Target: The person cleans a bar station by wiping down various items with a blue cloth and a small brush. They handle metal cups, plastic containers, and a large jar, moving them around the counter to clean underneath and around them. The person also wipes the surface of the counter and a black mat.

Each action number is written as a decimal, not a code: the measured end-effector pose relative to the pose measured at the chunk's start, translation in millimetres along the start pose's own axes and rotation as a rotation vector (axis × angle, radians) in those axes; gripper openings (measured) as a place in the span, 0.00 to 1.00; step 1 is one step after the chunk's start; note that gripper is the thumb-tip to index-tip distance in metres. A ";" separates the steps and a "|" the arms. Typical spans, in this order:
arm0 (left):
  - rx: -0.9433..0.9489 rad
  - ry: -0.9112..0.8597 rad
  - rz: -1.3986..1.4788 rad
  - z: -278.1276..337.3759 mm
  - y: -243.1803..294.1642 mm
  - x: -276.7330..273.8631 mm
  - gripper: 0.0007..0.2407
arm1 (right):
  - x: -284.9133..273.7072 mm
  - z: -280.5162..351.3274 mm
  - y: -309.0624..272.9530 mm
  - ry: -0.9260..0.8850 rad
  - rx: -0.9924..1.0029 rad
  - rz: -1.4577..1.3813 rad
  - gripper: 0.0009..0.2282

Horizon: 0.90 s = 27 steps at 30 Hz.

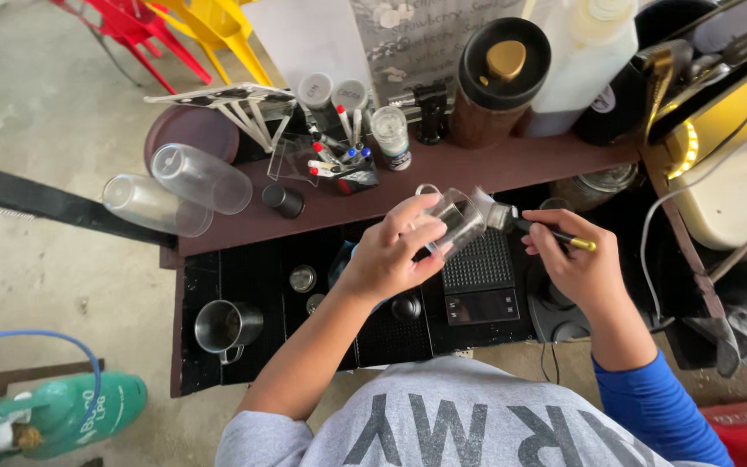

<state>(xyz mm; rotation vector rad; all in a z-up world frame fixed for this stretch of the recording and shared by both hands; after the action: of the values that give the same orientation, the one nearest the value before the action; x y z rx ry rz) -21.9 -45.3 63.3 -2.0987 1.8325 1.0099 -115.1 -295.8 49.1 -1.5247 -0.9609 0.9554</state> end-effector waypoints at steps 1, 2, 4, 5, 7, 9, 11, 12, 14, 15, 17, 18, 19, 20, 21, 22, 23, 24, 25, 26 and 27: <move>-0.002 -0.018 0.001 1.7 3.3 -2.1 0.23 | 5.3 -0.2 -10.4 -0.013 -0.044 -0.022 0.07; -0.024 -0.030 -0.031 4.1 4.6 -5.2 0.23 | 5.1 4.5 -24.2 0.049 -0.108 0.005 0.07; -0.068 -0.054 -0.089 7.4 3.9 -10.3 0.23 | -4.6 25.1 -55.6 0.143 -0.235 -0.118 0.06; -0.111 -0.065 -0.079 9.2 2.8 -12.0 0.23 | -8.0 31.5 -68.2 0.111 -0.282 -0.227 0.06; -0.197 -0.089 -0.051 14.5 1.1 -14.2 0.24 | -11.4 39.0 -83.9 -0.020 -0.351 -0.401 0.06; -0.213 -0.102 -0.037 21.0 0.4 -19.1 0.24 | -5.4 30.5 -80.9 -0.088 -0.397 -0.239 0.06; -0.248 -0.136 -0.037 30.7 -3.8 -27.4 0.25 | 6.4 14.7 -66.3 -0.041 -0.419 0.222 0.05; -0.279 -0.164 -0.046 39.6 -7.5 -36.2 0.25 | 5.4 9.7 -59.3 0.015 -0.372 0.306 0.05; -0.465 -0.347 -0.068 62.4 -23.1 -53.9 0.25 | 8.1 0.0 -47.9 0.126 -0.287 0.466 0.06; -0.620 -0.516 -0.071 80.3 -30.0 -61.5 0.24 | 16.5 1.4 -41.7 0.081 -0.238 0.408 0.07; -0.729 -0.759 -0.221 115.5 -40.8 -76.2 0.26 | 41.4 5.4 -32.2 -0.010 -0.147 0.288 0.09; -0.765 -0.864 -0.242 134.7 -43.4 -81.6 0.26 | 61.3 7.4 -28.7 -0.124 -0.156 0.260 0.10; -0.803 -0.972 -0.260 155.2 -43.5 -83.9 0.26 | 84.5 11.0 -23.8 -0.239 -0.159 0.231 0.12; -0.834 -0.980 -0.258 172.2 -43.8 -83.6 0.26 | 109.9 12.0 -19.3 -0.307 -0.219 0.156 0.12; -0.868 -0.989 -0.254 189.1 -42.0 -81.7 0.26 | 136.6 13.2 -13.9 -0.377 -0.275 0.080 0.12; -0.901 -0.998 -0.250 204.1 -41.3 -79.5 0.26 | 160.9 12.9 -5.4 -0.388 -0.248 0.042 0.12; -0.901 -0.974 -0.248 214.6 -41.8 -75.6 0.26 | 180.8 10.1 3.1 -0.396 -0.221 0.006 0.11; -0.901 -0.950 -0.246 223.1 -42.1 -71.6 0.26 | 194.0 5.8 11.3 -0.364 -0.222 0.046 0.11; -0.905 -0.923 -0.243 229.9 -42.9 -68.8 0.26 | 205.0 1.2 19.8 -0.337 -0.224 0.088 0.11; -0.897 -0.916 -0.241 235.2 -44.4 -68.0 0.27 | 211.7 -1.7 27.9 -0.309 -0.226 0.129 0.11; -0.887 -0.913 -0.239 239.3 -46.1 -69.2 0.27 | 211.5 -3.2 36.1 -0.264 -0.182 0.121 0.10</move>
<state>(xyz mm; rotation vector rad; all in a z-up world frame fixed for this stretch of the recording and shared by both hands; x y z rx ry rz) -68.3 151.2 -89.9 -1.5668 0.7024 2.4398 -32.7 -105.1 -4.8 -1.6510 -1.1791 1.2047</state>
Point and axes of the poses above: each hand's wrist, its own z-axis away from the middle knuckle, its own x-axis out of the palm, y = z × x, the point moved 3 cm from there along -z, towards the middle knuckle, and after that the axes turned 10 degrees about -z, right-handed, at the moved point
